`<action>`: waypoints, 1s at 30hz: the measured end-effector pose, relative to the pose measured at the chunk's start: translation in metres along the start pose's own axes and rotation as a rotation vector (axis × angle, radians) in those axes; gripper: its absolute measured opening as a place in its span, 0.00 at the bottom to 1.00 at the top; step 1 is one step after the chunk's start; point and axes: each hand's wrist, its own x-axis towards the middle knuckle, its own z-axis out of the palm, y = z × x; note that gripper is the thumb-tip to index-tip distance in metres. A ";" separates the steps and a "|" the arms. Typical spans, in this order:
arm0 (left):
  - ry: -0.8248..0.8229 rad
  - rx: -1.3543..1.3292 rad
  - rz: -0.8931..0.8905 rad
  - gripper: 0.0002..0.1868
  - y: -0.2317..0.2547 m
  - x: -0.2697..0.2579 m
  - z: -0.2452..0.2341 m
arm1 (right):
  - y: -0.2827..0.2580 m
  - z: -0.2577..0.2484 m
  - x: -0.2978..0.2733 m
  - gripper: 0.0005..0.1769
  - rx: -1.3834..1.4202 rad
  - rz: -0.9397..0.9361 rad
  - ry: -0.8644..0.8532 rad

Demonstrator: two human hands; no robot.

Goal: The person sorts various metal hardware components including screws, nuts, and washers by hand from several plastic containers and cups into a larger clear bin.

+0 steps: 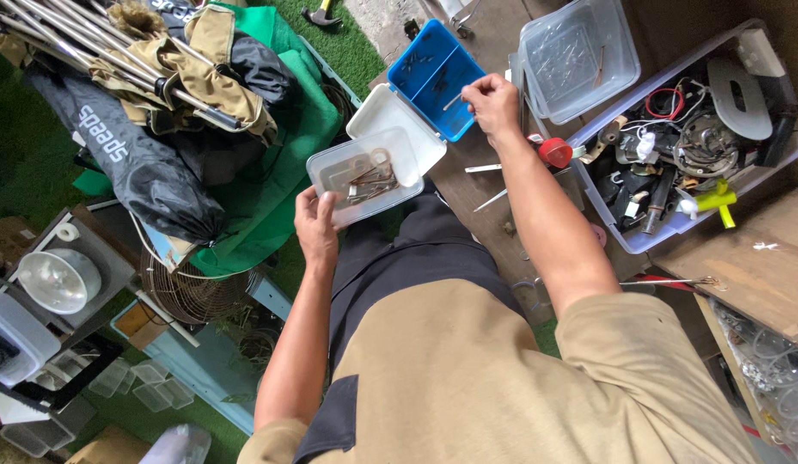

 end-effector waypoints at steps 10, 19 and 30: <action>-0.012 -0.044 0.025 0.25 0.000 -0.006 0.001 | -0.019 0.004 0.018 0.04 -0.023 0.059 0.064; -0.212 -0.136 0.190 0.28 0.029 0.015 0.027 | -0.140 0.022 -0.154 0.05 -0.619 -0.728 -0.272; -0.320 0.001 0.279 0.36 0.089 0.000 0.040 | -0.160 0.065 -0.180 0.08 -1.426 -0.655 -0.249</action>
